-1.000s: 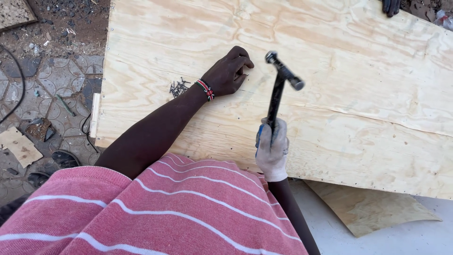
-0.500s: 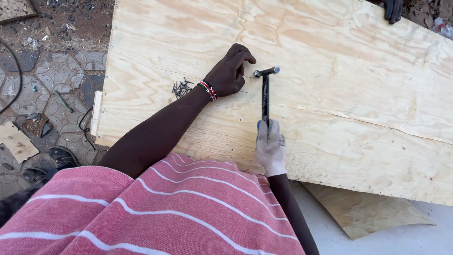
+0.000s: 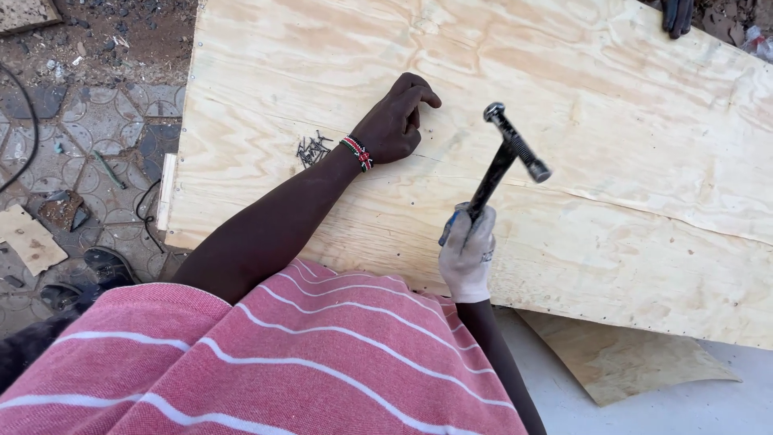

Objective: Hammering a series of nails into a plywood board laid on the ground.

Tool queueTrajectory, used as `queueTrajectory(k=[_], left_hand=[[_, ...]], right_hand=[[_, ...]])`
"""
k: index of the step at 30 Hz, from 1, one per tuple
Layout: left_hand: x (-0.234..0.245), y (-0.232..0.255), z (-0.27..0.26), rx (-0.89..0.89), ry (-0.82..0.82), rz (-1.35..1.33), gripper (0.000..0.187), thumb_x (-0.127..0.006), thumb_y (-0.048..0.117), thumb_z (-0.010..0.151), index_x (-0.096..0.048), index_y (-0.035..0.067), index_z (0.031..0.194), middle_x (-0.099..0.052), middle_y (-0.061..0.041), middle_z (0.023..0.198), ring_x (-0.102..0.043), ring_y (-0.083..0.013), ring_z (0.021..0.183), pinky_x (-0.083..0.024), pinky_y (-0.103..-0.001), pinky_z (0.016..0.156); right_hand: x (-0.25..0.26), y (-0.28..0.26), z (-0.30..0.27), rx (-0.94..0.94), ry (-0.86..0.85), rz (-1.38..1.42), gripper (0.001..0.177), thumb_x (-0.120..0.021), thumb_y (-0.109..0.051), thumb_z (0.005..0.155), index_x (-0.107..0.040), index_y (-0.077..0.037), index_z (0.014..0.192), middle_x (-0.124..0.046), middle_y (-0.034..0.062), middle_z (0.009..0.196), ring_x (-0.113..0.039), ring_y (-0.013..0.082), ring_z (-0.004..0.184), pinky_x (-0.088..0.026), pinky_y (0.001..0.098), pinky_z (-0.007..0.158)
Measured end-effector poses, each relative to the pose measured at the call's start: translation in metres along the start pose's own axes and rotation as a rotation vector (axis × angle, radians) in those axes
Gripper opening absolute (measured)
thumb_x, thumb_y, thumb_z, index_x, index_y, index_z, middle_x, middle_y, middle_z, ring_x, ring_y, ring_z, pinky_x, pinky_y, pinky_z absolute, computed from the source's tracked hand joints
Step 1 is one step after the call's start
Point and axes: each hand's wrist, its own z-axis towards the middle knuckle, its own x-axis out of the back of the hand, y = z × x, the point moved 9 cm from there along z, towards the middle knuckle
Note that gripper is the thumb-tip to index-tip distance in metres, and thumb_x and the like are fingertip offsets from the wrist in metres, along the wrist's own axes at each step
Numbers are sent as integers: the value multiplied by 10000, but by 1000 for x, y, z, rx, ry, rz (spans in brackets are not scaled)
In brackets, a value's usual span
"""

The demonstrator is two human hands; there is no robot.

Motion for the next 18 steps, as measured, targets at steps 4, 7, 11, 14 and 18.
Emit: queueTrajectory(k=[4, 7, 11, 14, 18], left_hand=[[8, 4, 4, -20, 38, -75, 572, -569, -185, 875, -668, 88, 1368, -546, -102, 1376, -674, -189, 813, -523, -315, 706], [9, -23, 10, 80, 127, -197, 412, -633, -63, 973, -699, 128, 1333, -636, -92, 1358, -869, -172, 1000, -621, -298, 884], [51, -29, -3, 240, 215, -297, 289, -756, 118, 1045, -737, 109, 1333, -743, -66, 1346, -878, -196, 1080, -707, -338, 941], [98, -10, -14, 209, 244, -137, 214, -689, 126, 1093, -752, 119, 1298, -761, -63, 1324, -885, -178, 1008, -653, -319, 875], [127, 15, -59, 159, 128, 196, 96, -752, 105, 1115, -778, 150, 1195, -725, -54, 1203, -699, -181, 936, -593, -361, 853]], right_hand=[[-22, 30, 16, -134, -211, -281, 376, -537, -532, 1233, -625, -167, 1231, -818, 193, 916, -770, 537, 859, -525, 666, 773], [9, -6, 10, 46, 40, -12, 299, -510, -399, 1274, -619, -126, 1217, -710, 27, 771, -708, 266, 640, -539, 483, 675], [-13, 8, 14, -107, -214, -265, 408, -483, -543, 1226, -602, -166, 1325, -855, 285, 1106, -742, 658, 1029, -512, 736, 847], [-7, 12, 17, -185, -230, -181, 369, -536, -527, 1235, -601, -198, 1081, -604, 27, 774, -603, 327, 689, -468, 519, 768], [-6, 23, 14, -136, -168, -179, 353, -506, -497, 1227, -633, -168, 1208, -733, 118, 987, -677, 453, 924, -472, 600, 857]])
